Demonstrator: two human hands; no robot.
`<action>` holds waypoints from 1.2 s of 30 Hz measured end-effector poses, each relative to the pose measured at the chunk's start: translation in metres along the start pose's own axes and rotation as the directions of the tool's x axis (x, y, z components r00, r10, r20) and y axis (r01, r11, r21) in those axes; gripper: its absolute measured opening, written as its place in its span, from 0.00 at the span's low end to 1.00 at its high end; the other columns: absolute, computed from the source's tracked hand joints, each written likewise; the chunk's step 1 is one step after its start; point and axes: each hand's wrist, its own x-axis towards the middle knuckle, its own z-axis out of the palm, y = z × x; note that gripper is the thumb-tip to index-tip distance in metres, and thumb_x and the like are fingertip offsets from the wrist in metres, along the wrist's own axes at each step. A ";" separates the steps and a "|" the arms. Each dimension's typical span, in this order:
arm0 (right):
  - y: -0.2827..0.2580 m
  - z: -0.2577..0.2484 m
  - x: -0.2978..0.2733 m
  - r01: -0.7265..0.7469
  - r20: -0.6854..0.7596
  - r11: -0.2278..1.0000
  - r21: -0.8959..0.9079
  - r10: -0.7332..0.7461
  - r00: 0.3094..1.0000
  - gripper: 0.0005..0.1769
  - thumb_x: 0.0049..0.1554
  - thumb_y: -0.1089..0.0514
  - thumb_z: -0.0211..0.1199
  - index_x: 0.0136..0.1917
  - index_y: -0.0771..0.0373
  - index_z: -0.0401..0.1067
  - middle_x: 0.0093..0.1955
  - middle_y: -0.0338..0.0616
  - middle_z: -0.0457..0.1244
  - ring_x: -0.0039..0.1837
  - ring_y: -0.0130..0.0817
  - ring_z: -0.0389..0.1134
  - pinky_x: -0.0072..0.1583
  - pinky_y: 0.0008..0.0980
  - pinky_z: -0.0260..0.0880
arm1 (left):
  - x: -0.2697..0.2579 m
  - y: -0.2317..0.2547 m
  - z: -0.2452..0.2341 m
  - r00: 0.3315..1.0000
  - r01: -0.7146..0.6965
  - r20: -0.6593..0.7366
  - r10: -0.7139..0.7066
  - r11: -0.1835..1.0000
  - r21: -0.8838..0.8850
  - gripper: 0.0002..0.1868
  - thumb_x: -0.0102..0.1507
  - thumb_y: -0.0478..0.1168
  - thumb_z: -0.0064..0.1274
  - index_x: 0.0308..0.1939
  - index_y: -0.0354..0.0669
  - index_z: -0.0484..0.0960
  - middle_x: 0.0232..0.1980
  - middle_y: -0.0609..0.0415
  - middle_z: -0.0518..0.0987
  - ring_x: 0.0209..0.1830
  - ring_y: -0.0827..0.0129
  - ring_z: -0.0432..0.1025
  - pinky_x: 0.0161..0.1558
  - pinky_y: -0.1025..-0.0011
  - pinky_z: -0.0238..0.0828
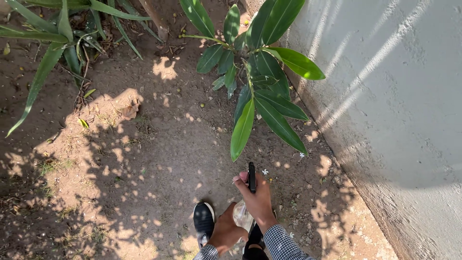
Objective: The person uses a spray bottle to mist a potted plant on a tiled ledge, then walks along a garden bed to spray several small flowering plants and a larger leafy shrub. The person holds the bottle with both hands and sprays each plant in sequence.
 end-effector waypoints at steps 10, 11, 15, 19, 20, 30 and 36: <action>0.007 -0.001 0.014 0.051 0.395 0.995 -0.084 -0.013 0.919 0.40 0.44 0.43 0.77 0.63 0.67 0.71 0.61 0.49 0.68 0.58 0.37 0.75 0.57 0.34 0.81 | 0.005 -0.001 -0.050 0.996 0.089 0.016 -0.090 0.995 0.035 0.58 0.45 0.23 0.57 0.78 0.56 0.55 0.70 0.54 0.73 0.71 0.59 0.67 0.69 0.60 0.69; 0.007 0.000 0.012 0.045 0.391 0.995 -0.086 -0.008 0.920 0.40 0.44 0.43 0.77 0.63 0.67 0.71 0.61 0.49 0.68 0.58 0.37 0.75 0.57 0.34 0.81 | 0.007 -0.002 -0.052 0.995 0.091 0.023 -0.092 0.995 0.037 0.58 0.45 0.23 0.57 0.78 0.56 0.55 0.70 0.54 0.73 0.71 0.59 0.67 0.69 0.60 0.69; 0.017 0.015 0.010 0.002 0.262 0.997 0.075 -0.021 0.965 0.16 0.49 0.51 0.78 0.35 0.64 0.77 0.30 0.39 0.68 0.28 0.23 0.62 0.33 0.24 0.62 | 0.018 -0.013 -0.063 0.998 0.037 0.060 -0.037 0.999 0.000 0.53 0.45 0.22 0.53 0.76 0.48 0.60 0.60 0.48 0.78 0.51 0.60 0.74 0.45 0.68 0.77; 0.027 0.028 0.011 -0.142 0.332 0.986 0.091 0.104 0.938 0.38 0.47 0.46 0.75 0.65 0.65 0.69 0.61 0.51 0.68 0.61 0.39 0.75 0.63 0.35 0.78 | 0.024 -0.031 -0.066 0.997 0.053 0.067 -0.045 0.991 -0.121 0.56 0.43 0.19 0.51 0.77 0.46 0.58 0.61 0.44 0.78 0.50 0.58 0.75 0.34 0.70 0.76; 0.026 0.028 0.011 -0.143 0.330 0.985 0.094 0.105 0.938 0.38 0.47 0.46 0.75 0.65 0.65 0.69 0.61 0.51 0.68 0.61 0.39 0.75 0.63 0.35 0.78 | 0.023 -0.035 -0.067 0.997 0.054 0.068 -0.046 0.992 -0.118 0.56 0.43 0.19 0.51 0.77 0.46 0.58 0.61 0.44 0.78 0.50 0.58 0.75 0.34 0.70 0.76; 0.023 0.040 0.008 -0.093 0.357 0.996 0.014 0.082 0.931 0.31 0.48 0.43 0.73 0.56 0.67 0.74 0.49 0.48 0.70 0.50 0.34 0.74 0.53 0.32 0.77 | 0.028 -0.057 -0.066 0.999 -0.008 0.033 0.006 0.999 0.052 0.58 0.41 0.30 0.59 0.77 0.50 0.56 0.69 0.48 0.71 0.69 0.55 0.66 0.65 0.58 0.69; 0.034 0.042 0.000 -0.014 0.260 0.998 0.054 -0.001 0.966 0.18 0.52 0.48 0.74 0.41 0.66 0.79 0.29 0.37 0.65 0.27 0.23 0.59 0.32 0.24 0.62 | 0.017 -0.042 -0.070 0.997 -0.054 0.054 0.059 0.995 -0.081 0.54 0.44 0.25 0.56 0.76 0.46 0.56 0.54 0.47 0.77 0.41 0.65 0.67 0.41 0.65 0.65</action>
